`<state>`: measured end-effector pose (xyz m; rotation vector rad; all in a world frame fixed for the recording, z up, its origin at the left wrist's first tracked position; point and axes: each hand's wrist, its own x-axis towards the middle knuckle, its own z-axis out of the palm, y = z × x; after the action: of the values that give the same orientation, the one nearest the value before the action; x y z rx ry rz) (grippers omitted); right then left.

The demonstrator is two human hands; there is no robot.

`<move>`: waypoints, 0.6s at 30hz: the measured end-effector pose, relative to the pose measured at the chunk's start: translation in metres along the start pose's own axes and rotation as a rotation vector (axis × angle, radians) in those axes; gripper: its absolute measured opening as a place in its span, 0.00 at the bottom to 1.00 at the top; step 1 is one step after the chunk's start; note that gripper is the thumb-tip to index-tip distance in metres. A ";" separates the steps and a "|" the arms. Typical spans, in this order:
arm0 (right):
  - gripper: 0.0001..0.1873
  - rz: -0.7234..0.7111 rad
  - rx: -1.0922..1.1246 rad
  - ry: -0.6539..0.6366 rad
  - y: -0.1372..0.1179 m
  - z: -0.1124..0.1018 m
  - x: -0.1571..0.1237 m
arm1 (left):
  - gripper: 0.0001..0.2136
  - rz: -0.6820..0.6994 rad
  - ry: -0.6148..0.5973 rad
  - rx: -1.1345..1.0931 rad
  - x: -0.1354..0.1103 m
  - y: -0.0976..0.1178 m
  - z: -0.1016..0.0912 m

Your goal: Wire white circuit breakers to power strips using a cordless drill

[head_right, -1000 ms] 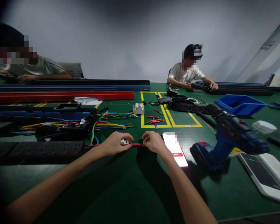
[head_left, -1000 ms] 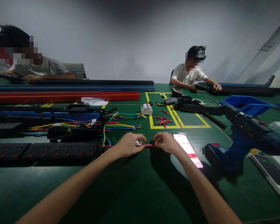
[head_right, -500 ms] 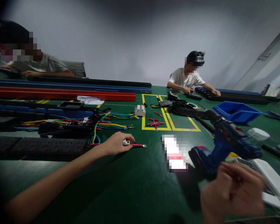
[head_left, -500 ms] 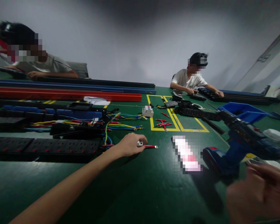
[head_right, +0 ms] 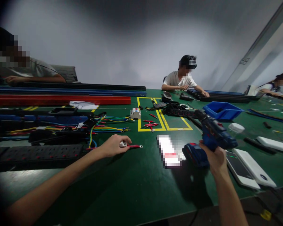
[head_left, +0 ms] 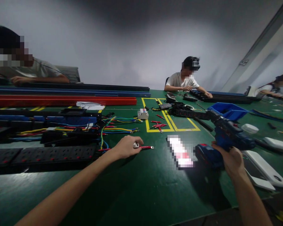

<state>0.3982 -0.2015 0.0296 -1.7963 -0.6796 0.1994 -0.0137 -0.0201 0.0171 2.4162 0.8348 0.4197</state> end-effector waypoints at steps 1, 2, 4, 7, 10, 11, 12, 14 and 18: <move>0.24 -0.004 -0.006 0.030 0.003 -0.003 -0.004 | 0.12 -0.001 -0.001 0.002 0.000 0.000 0.000; 0.26 -0.003 -0.015 0.057 0.004 -0.007 -0.009 | 0.12 0.001 -0.001 0.004 0.000 -0.001 0.000; 0.28 0.014 -0.084 0.103 0.005 -0.016 -0.024 | 0.12 0.005 0.003 0.009 0.000 -0.001 0.000; 0.30 0.066 -0.277 0.170 0.000 -0.030 -0.054 | 0.13 0.000 0.003 0.014 0.000 -0.002 0.000; 0.35 0.006 -0.430 0.203 -0.011 -0.041 -0.086 | 0.13 -0.009 -0.017 0.022 0.001 -0.002 0.000; 0.36 -0.023 -0.474 0.204 -0.014 -0.044 -0.096 | 0.13 -0.012 -0.020 0.026 0.001 -0.001 0.000; 0.36 -0.037 -0.520 0.204 -0.018 -0.047 -0.105 | 0.13 -0.011 -0.018 0.029 0.001 -0.001 -0.001; 0.34 -0.013 -0.572 0.200 -0.025 -0.054 -0.123 | 0.13 -0.007 -0.006 0.030 0.001 -0.001 -0.001; 0.24 0.037 -0.506 0.096 -0.037 -0.067 -0.152 | 0.13 0.000 0.010 0.031 0.000 -0.002 0.000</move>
<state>0.2920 -0.3320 0.0560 -2.2859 -0.6675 -0.0415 -0.0144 -0.0186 0.0160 2.4449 0.8519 0.4225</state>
